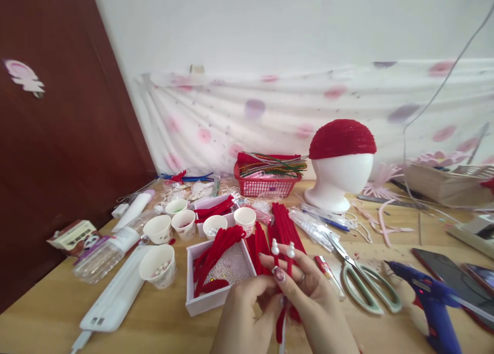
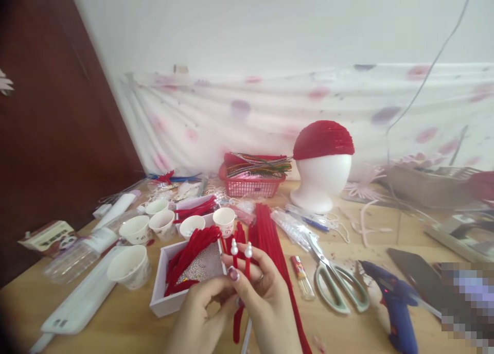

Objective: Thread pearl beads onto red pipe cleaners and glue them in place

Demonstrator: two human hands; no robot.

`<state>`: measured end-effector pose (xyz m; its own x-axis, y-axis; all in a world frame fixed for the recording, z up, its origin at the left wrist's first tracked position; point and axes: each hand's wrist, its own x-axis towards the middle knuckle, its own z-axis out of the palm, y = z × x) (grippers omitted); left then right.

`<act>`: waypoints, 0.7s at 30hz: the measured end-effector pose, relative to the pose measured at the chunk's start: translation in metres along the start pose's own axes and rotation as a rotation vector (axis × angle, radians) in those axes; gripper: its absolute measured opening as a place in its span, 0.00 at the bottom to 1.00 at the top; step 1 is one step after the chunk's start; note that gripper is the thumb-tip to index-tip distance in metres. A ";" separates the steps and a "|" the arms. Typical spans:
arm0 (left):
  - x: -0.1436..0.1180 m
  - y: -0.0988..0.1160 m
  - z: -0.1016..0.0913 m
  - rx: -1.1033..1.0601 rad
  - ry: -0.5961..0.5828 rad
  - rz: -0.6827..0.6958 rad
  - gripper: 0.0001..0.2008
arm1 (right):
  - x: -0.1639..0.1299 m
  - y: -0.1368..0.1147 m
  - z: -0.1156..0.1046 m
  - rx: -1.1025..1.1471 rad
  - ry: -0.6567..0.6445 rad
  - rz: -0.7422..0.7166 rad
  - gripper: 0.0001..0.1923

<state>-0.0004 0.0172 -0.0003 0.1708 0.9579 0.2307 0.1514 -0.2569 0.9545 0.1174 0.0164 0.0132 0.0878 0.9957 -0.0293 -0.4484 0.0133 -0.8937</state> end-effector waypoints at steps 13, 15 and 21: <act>0.173 0.008 -0.120 0.603 0.038 -0.042 0.12 | -0.005 0.010 -0.049 -0.101 -0.006 -0.170 0.15; 0.195 0.000 -0.117 0.695 -0.008 -0.069 0.15 | -0.003 0.014 -0.061 -0.107 -0.037 -0.179 0.13; 0.212 -0.030 -0.098 0.860 -0.202 -0.091 0.17 | 0.005 0.025 -0.097 -0.311 0.027 -0.299 0.11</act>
<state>-0.0642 0.2408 0.0390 0.2787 0.9593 0.0461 0.8380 -0.2663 0.4763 0.1932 0.0128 -0.0527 0.1978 0.9495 0.2436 -0.1106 0.2685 -0.9569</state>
